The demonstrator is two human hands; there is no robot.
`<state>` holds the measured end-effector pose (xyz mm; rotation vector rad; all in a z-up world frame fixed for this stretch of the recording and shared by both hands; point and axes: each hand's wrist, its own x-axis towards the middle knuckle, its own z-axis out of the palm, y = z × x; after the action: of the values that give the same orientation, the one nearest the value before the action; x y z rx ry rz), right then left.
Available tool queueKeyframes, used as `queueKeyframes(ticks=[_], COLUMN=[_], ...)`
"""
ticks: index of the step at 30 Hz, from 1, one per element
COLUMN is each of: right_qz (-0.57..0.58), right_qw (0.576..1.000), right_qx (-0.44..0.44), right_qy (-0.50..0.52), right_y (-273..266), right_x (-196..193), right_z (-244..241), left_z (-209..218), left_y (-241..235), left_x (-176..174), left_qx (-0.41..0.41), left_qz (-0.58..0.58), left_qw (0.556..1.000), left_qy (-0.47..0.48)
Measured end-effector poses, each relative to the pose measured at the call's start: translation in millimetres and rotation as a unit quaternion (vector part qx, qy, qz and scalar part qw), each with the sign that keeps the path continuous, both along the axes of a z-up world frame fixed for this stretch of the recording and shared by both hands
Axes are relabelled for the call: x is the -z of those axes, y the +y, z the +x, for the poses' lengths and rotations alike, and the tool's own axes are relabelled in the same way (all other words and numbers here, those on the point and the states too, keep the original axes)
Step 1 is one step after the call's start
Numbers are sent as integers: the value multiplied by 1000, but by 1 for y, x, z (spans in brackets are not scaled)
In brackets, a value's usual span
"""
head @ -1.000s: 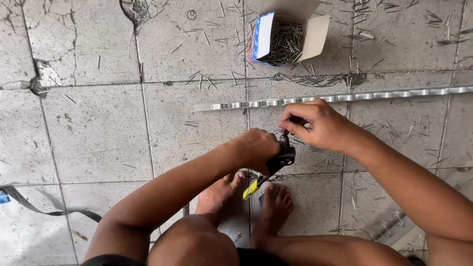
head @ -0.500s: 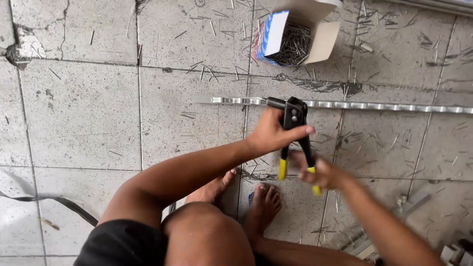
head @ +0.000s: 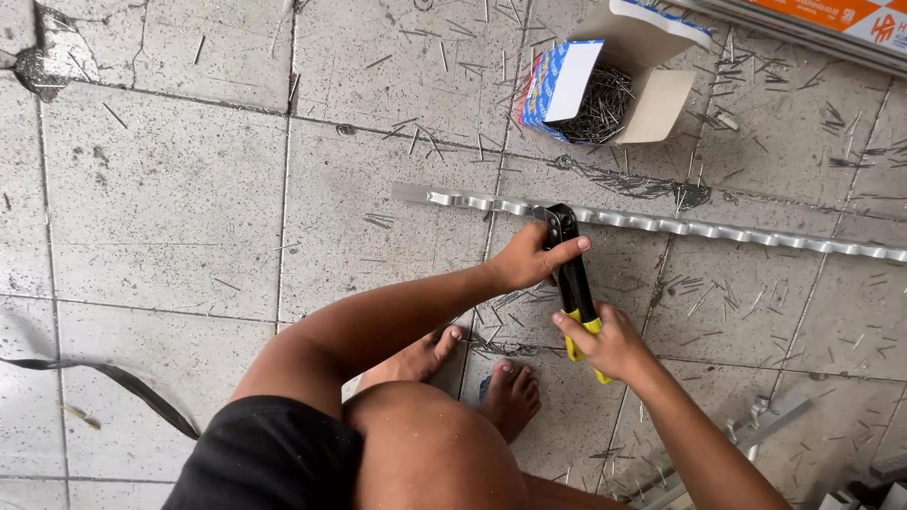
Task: Installing rivets into a metal profile using a hand riveter on the floor
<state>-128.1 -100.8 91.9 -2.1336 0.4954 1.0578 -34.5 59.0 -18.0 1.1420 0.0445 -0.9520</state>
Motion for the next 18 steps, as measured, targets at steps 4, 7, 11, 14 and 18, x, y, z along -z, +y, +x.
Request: queueKeyframes(ticks=[4, 7, 11, 14, 18], right_qz=[-93, -106, -39, -68, -136], right_qw=[992, 991, 988, 987, 983], right_qx=[-80, -48, 69, 37, -48], right_qy=[41, 70, 130, 143, 116], right_y=[8, 1, -16, 6, 11], right_x=[-44, -29, 15, -14, -20], right_z=[27, 24, 5, 28, 36], left_z=[-7, -5, 8, 5, -5], left_y=[3, -2, -14, -4, -1], left_x=[-2, -8, -20, -14, 0], left_qx=[-2, -4, 47, 74, 105], left_qz=[-35, -19, 49, 66, 80], left_qw=[999, 999, 998, 995, 991], left_qy=[13, 28, 13, 14, 20])
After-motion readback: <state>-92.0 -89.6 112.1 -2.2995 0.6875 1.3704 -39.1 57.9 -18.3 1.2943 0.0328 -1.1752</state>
